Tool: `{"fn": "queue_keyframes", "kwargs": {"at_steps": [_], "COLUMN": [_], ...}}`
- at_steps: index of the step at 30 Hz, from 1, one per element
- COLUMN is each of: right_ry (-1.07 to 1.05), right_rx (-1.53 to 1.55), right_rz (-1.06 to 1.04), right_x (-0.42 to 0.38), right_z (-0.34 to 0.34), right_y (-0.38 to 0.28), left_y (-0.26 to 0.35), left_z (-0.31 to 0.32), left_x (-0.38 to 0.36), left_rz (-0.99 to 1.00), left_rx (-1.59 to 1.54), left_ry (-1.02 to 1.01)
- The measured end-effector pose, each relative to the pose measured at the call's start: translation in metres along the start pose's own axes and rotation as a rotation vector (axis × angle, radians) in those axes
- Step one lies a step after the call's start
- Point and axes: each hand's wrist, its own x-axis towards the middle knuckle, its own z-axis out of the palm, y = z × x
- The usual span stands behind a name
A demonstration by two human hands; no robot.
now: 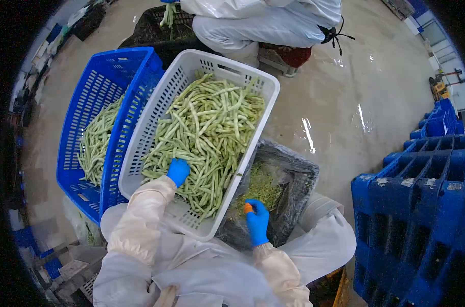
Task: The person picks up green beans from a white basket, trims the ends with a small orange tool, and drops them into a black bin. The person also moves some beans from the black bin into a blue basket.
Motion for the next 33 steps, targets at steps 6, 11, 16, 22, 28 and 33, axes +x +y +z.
{"fn": "queue_keyframes", "kwargs": {"at_steps": [6,11,16,22,28,33], "right_ry": [-0.075,-0.11,-0.178,-0.488,-0.625,-0.61], "right_rx": [-0.093,0.119,0.123,0.354,0.306,0.302], "right_rz": [0.019,0.022,-0.171,-0.167,-0.222,-0.21], "right_x": [-0.007,-0.01,-0.018,-0.033,-0.044,-0.043], "right_z": [0.001,-0.002,0.005,-0.009,-0.023,-0.023], "right_y": [-0.01,-0.019,-0.036,-0.053,-0.066,-0.061], "left_y": [-0.024,-0.067,-0.026,0.027,0.036,0.047], "left_z": [-0.038,-0.126,-0.214,-0.242,-0.262,-0.271], "left_x": [-0.021,-0.049,-0.089,-0.122,-0.134,-0.135], "left_rz": [0.077,-0.074,0.047,0.084,0.045,0.049], "left_rx": [-0.226,-0.183,-0.492,-0.554,-0.406,-0.458], "left_ry": [-0.126,-0.038,0.3,0.327,0.278,0.385]}}
